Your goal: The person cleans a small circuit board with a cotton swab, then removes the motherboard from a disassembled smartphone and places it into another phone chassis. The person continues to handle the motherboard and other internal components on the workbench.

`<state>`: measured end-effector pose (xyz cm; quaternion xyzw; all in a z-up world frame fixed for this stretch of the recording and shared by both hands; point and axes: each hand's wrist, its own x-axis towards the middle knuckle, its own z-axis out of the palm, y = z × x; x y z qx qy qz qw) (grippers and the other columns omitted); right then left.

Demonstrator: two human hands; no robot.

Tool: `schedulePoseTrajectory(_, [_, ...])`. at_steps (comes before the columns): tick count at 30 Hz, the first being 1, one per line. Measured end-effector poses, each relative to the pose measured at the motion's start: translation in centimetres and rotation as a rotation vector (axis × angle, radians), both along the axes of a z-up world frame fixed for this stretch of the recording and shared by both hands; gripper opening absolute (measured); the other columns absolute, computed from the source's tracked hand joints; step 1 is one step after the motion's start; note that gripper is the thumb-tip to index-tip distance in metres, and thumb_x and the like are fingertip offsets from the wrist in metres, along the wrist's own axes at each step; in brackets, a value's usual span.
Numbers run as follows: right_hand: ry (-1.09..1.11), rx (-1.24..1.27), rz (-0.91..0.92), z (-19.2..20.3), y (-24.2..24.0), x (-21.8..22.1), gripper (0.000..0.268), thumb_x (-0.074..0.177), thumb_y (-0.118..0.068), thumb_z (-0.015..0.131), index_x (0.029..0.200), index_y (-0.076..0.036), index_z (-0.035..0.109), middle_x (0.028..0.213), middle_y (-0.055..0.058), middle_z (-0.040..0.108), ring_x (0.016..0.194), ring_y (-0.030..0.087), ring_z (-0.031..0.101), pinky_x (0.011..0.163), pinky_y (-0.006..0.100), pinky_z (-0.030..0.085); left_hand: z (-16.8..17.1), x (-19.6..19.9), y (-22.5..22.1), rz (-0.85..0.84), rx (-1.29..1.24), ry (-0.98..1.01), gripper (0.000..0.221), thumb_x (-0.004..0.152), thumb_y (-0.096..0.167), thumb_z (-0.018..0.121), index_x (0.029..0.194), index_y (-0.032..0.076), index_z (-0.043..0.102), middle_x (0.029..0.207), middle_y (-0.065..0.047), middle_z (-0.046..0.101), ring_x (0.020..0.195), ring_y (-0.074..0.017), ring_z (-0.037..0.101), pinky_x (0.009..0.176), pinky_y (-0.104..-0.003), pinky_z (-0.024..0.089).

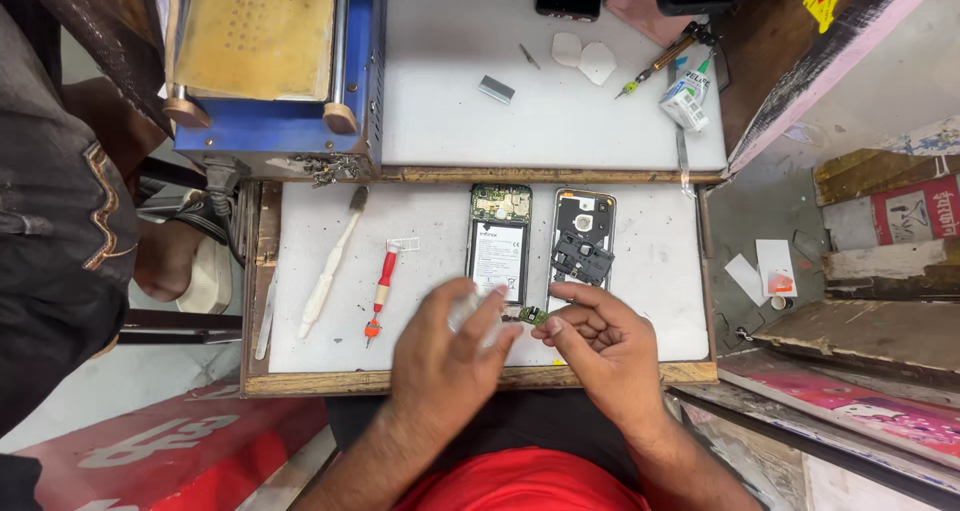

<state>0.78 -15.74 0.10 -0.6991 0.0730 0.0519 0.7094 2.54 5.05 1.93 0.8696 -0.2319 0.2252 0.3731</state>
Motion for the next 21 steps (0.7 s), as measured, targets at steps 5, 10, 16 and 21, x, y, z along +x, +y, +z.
schedulePoseTrajectory(5, [0.067,0.097,0.005,-1.8,-0.2,0.0,0.026,0.095,-0.002,0.066,0.119,0.006,0.067,0.095,0.017,0.078,0.090,0.022,0.078,0.079,0.032,0.064,-0.3,8.2,1.0,0.047,-0.126,-0.089,0.088,0.092,0.003,0.082,0.158,0.010,0.024,0.143,-0.023,0.046,0.114,-0.0344,0.059,0.104,-0.046,0.050])
schedulePoseTrajectory(10, [0.140,0.217,-0.036,-2.6,-0.6,0.3,0.023,0.098,-0.004,0.063,0.118,0.008,0.062,0.100,0.020,0.077,0.093,0.027,0.078,0.076,0.036,0.064,-0.7,18.2,0.3,0.160,-0.156,-0.132,0.091,0.099,0.007,0.083,0.164,0.015,0.020,0.151,-0.020,0.045,0.130,-0.0331,0.057,0.112,-0.042,0.049])
schedulePoseTrajectory(16, [0.153,0.187,-0.082,-1.7,-1.0,0.2,0.033,0.097,-0.006,0.061,0.129,0.004,0.059,0.098,0.022,0.078,0.091,0.028,0.077,0.075,0.035,0.062,1.3,15.7,0.5,0.282,-0.046,-0.236,0.083,0.092,0.008,0.080,0.158,0.006,0.029,0.156,-0.032,0.036,0.144,-0.0486,0.045,0.119,-0.050,0.045])
schedulePoseTrajectory(21, [0.093,0.138,-0.074,-2.1,-0.6,0.2,0.035,0.097,-0.004,0.060,0.131,0.003,0.057,0.098,0.020,0.079,0.090,0.026,0.078,0.076,0.034,0.064,0.6,5.0,-0.5,0.026,-0.242,0.362,0.033,0.089,0.019,0.076,0.117,0.003,0.068,0.107,-0.016,0.072,0.099,-0.0336,0.071,0.085,-0.041,0.057])
